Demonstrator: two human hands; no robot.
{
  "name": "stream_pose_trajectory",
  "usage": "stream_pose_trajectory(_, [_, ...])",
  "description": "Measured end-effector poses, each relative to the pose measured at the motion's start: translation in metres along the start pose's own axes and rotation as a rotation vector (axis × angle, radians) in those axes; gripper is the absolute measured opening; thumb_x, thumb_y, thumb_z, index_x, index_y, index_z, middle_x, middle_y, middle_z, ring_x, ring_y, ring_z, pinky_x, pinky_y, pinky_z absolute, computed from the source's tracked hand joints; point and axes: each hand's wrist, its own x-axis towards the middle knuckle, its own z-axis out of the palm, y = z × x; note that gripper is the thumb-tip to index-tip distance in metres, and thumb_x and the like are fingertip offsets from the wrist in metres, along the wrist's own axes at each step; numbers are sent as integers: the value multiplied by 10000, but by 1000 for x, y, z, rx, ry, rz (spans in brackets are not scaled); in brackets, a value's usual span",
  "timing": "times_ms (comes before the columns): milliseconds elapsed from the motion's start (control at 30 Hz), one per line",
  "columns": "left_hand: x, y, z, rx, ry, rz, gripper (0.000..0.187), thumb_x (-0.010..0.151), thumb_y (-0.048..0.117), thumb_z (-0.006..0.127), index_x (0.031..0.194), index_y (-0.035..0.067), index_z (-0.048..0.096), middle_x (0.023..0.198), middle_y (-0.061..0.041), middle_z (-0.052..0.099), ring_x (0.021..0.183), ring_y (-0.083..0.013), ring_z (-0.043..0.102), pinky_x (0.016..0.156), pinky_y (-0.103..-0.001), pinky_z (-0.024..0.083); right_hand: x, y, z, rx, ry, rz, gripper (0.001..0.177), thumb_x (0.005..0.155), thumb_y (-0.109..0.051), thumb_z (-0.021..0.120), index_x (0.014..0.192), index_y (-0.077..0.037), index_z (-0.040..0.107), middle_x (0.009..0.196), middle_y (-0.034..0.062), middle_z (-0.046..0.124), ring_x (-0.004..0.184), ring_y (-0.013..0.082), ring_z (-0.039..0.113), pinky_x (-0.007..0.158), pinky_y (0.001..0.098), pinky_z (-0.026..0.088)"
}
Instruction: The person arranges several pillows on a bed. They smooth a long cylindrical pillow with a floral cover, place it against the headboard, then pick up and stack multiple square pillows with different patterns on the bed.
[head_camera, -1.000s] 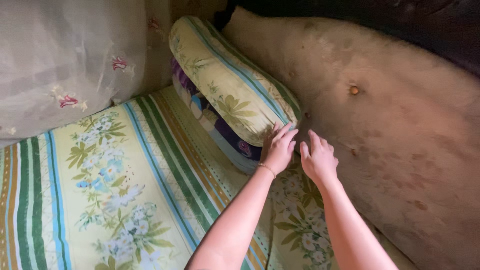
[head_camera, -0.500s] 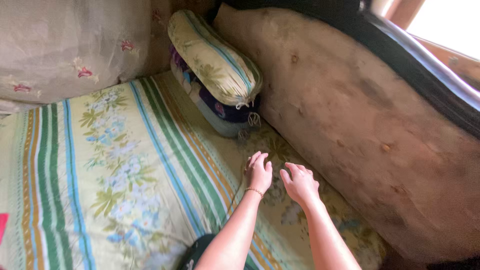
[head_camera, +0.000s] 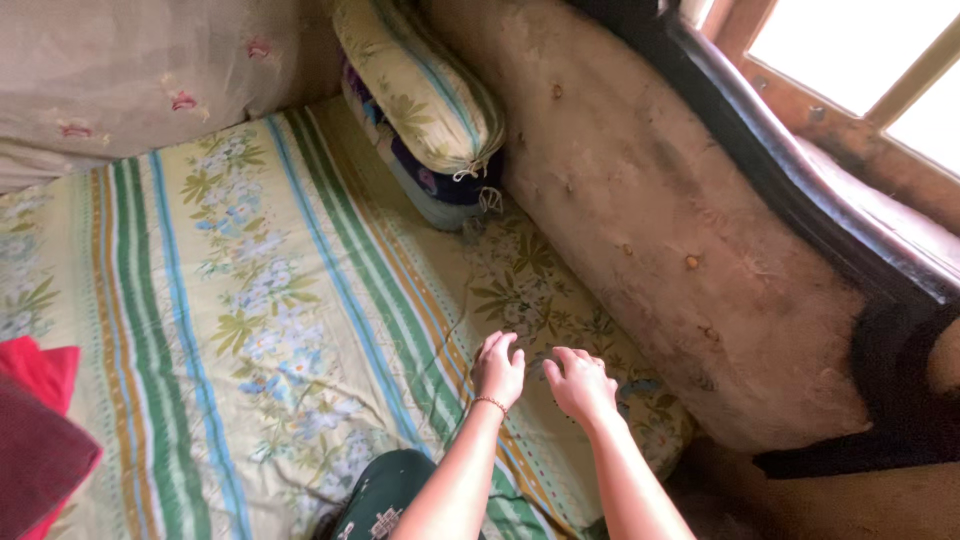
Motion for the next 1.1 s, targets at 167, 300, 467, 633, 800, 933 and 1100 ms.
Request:
stream_pose_trajectory(167, [-36,-18,-15,7,-21,-78,358,895,234,703,1244,156,673,1429,-88,576,1320,-309,532,1104,-416,435,-13,-9,11,-27,-47,-39,475,940,-485,582,1337,-230,634,1432,36,588,1366,296,502,1052,588,438])
stream_pose_trajectory(300, [-50,-27,-32,12,-16,-123,379,876,225,715,1249,170,671,1428,-77,568,1331,-305,516,1107,-411,423,-13,-30,29,-79,-99,-62,455,944,-479,583,1314,-220,635,1393,28,607,1338,293,523,1020,584,455])
stream_pose_trajectory(467, [-53,-73,-80,48,26,-157,366,883,228,699,1243,170,672,1412,-56,580,1333,-293,511,1101,-440,420,-14,-76,83,-119,-104,-138,436,937,-469,600,1271,-192,645,1332,42,631,1313,295,534,1005,590,455])
stream_pose_trajectory(633, [-42,-105,-127,118,35,-208,368,887,240,689,1252,196,662,1418,-35,568,1342,-290,491,1090,-474,409,-17,-130,126,-77,-122,-138,404,952,-454,591,1244,-184,658,1327,46,626,1321,307,515,990,612,445])
stream_pose_trajectory(800, [-50,-142,-153,105,27,-226,364,898,256,684,1256,196,653,1416,-20,583,1342,-281,508,1094,-472,432,-32,-150,164,-36,-120,-110,414,939,-439,608,1261,-182,654,1326,57,635,1303,327,535,995,628,442])
stream_pose_trajectory(933, [-77,-180,-162,162,-16,-238,382,878,247,701,1256,214,658,1442,-21,551,1352,-282,485,1090,-491,414,-54,-138,197,-52,-126,-36,398,941,-443,614,1238,-183,665,1331,44,639,1316,325,530,1009,630,438])
stream_pose_trajectory(1100, [-133,-229,-147,207,-134,-225,404,881,260,706,1278,213,644,1454,-6,547,1356,-281,478,1104,-479,408,-99,-85,247,-79,-108,41,385,921,-421,623,1235,-202,664,1340,21,631,1314,313,525,993,612,455])
